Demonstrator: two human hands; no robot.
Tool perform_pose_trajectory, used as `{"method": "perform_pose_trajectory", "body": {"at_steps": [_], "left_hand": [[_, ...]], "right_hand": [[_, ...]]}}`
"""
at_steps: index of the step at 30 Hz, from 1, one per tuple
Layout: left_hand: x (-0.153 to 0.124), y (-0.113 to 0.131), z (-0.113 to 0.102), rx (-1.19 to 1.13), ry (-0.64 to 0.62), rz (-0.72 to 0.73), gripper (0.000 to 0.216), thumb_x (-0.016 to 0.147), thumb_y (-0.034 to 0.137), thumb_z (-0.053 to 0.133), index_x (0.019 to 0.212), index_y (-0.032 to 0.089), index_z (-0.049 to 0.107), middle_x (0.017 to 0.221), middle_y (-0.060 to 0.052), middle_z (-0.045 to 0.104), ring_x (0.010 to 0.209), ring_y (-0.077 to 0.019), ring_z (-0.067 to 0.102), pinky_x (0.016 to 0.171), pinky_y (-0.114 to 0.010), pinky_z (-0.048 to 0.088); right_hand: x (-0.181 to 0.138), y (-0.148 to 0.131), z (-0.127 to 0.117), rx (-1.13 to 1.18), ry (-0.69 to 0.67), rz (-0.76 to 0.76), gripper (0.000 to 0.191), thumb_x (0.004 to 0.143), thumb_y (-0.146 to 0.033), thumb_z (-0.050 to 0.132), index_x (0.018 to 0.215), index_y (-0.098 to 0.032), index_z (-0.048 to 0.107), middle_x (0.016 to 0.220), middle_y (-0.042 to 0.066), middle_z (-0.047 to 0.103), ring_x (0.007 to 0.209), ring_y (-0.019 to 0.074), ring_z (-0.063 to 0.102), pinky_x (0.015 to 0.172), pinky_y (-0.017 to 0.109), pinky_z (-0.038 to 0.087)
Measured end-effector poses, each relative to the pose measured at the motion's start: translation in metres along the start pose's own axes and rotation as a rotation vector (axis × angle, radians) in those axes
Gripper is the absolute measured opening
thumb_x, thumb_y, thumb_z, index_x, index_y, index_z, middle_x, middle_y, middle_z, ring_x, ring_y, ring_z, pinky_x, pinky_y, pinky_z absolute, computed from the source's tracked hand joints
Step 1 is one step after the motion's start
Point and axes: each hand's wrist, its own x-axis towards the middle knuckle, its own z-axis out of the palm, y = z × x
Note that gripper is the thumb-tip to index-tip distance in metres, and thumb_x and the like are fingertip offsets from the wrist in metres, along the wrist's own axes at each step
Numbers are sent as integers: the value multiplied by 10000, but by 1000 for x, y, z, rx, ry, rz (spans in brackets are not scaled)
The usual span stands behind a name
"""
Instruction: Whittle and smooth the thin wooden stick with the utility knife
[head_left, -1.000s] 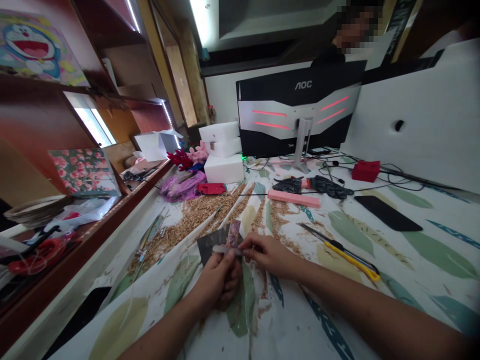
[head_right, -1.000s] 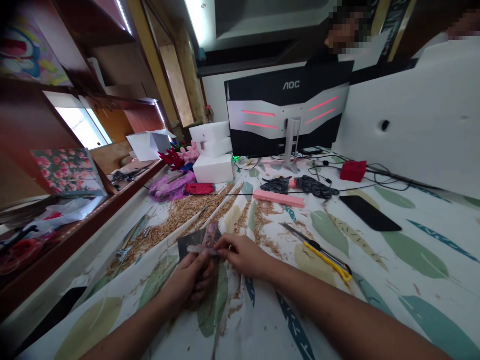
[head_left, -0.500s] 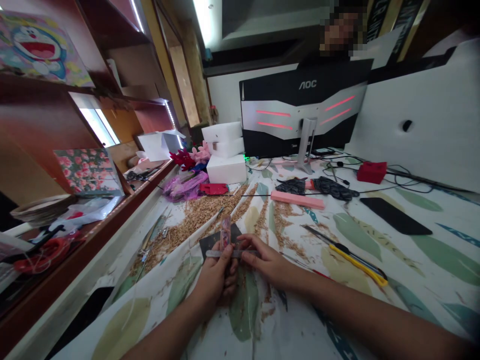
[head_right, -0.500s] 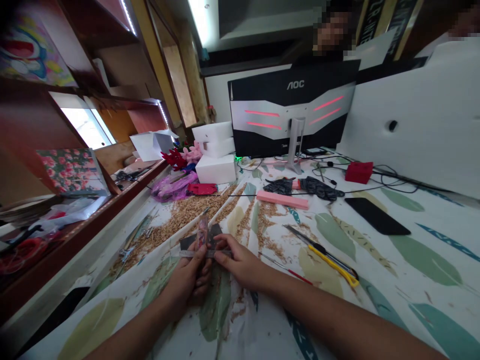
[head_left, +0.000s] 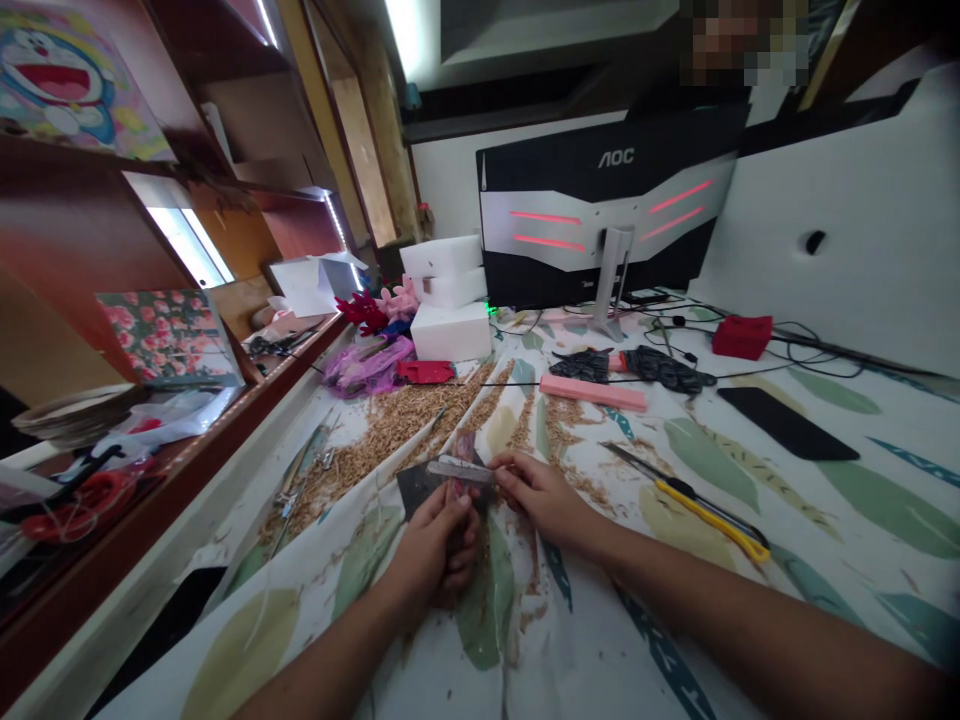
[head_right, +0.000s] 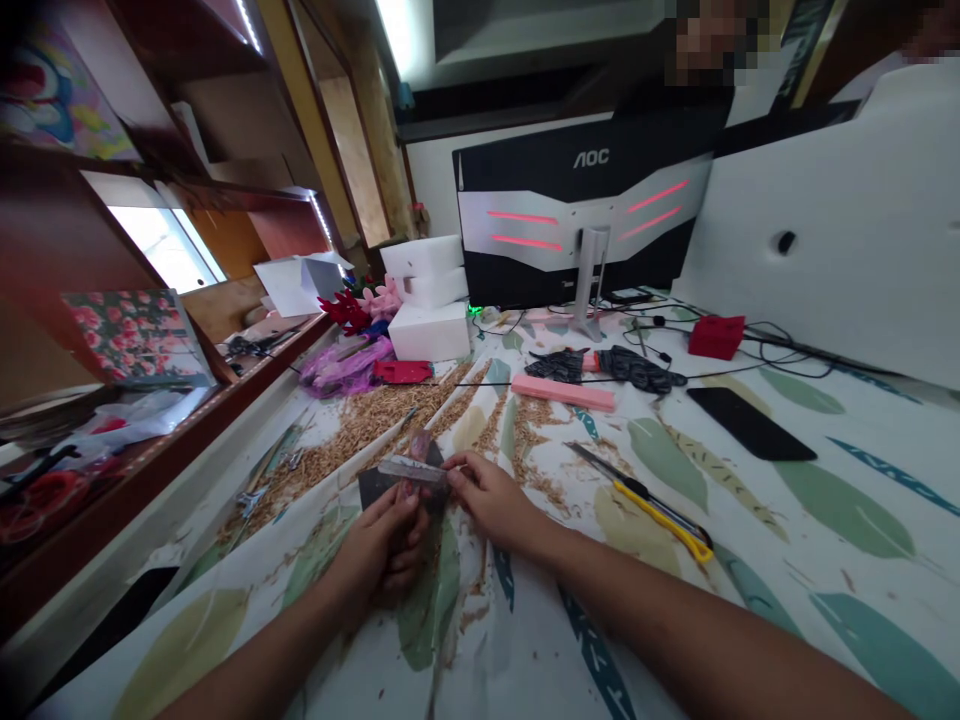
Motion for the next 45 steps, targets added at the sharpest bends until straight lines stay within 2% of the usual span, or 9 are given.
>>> {"method": "perform_pose_trajectory", "body": {"at_steps": [2, 6, 9, 13, 26, 29, 34, 38, 45], "left_hand": [[0, -1, -1, -8, 17, -20, 319, 829, 452, 670, 883, 244, 435, 607, 87, 457, 371, -43, 253, 308, -152, 164], [-4, -2, 1, 30, 19, -22, 366, 759, 363, 744, 935, 251, 443, 533, 122, 378, 362, -47, 230, 312, -144, 142], [-5, -4, 2, 130, 15, -36, 362, 764, 402, 731, 910, 248, 438, 472, 130, 367, 326, -55, 225, 290, -159, 163], [-4, -8, 1, 128, 19, -5, 373, 767, 402, 736, 942, 253, 443, 467, 140, 370, 311, -51, 211, 287, -161, 166], [-4, -6, 2, 114, 60, 10, 443, 736, 409, 765, 988, 257, 434, 488, 138, 386, 343, -53, 218, 300, -155, 162], [-3, -6, 0, 136, 61, 0, 417, 761, 435, 742, 964, 254, 426, 464, 145, 358, 331, -54, 200, 291, -162, 157], [-2, -4, -1, 99, 32, 31, 418, 770, 398, 748, 1023, 263, 444, 512, 138, 361, 370, -49, 197, 322, -148, 158], [0, -6, -3, 84, 17, 44, 392, 787, 392, 733, 1019, 269, 443, 512, 140, 347, 372, -52, 197, 326, -150, 170], [-3, -4, 1, 64, 33, 5, 419, 760, 378, 754, 1006, 274, 431, 506, 139, 349, 377, -51, 193, 327, -147, 154]], "right_hand": [[-1, 0, 0, -39, -40, -63, 248, 972, -379, 493, 1150, -213, 542, 765, -33, 571, 689, 138, 502, 649, 261, 375], [1, 0, 1, -82, 140, -123, 148, 968, -336, 497, 1038, -215, 547, 829, -14, 597, 775, 154, 540, 730, 283, 400], [1, -2, 4, -93, 47, -151, 106, 952, -307, 521, 953, -212, 569, 860, 2, 638, 821, 170, 580, 751, 291, 424], [-1, -4, 7, -106, 156, -142, 112, 965, -308, 501, 969, -213, 560, 868, 7, 658, 827, 175, 599, 756, 295, 432], [-1, -1, 5, -178, 195, -118, 120, 974, -313, 495, 970, -214, 562, 880, 9, 670, 835, 180, 613, 753, 298, 419], [1, 2, 4, -169, 59, -135, 116, 966, -315, 510, 964, -218, 574, 858, 2, 669, 824, 178, 615, 743, 293, 424], [12, 9, -10, -124, 340, -123, 210, 979, -381, 484, 1055, -202, 566, 926, 23, 649, 845, 181, 596, 754, 301, 437], [8, 4, -13, -219, 276, -171, 263, 1004, -366, 435, 1141, -208, 595, 857, 16, 653, 777, 173, 599, 721, 299, 444], [0, 4, -7, -444, 98, -343, 316, 967, -220, 458, 1237, -219, 622, 1138, 79, 701, 1031, 212, 637, 919, 354, 469]]}}
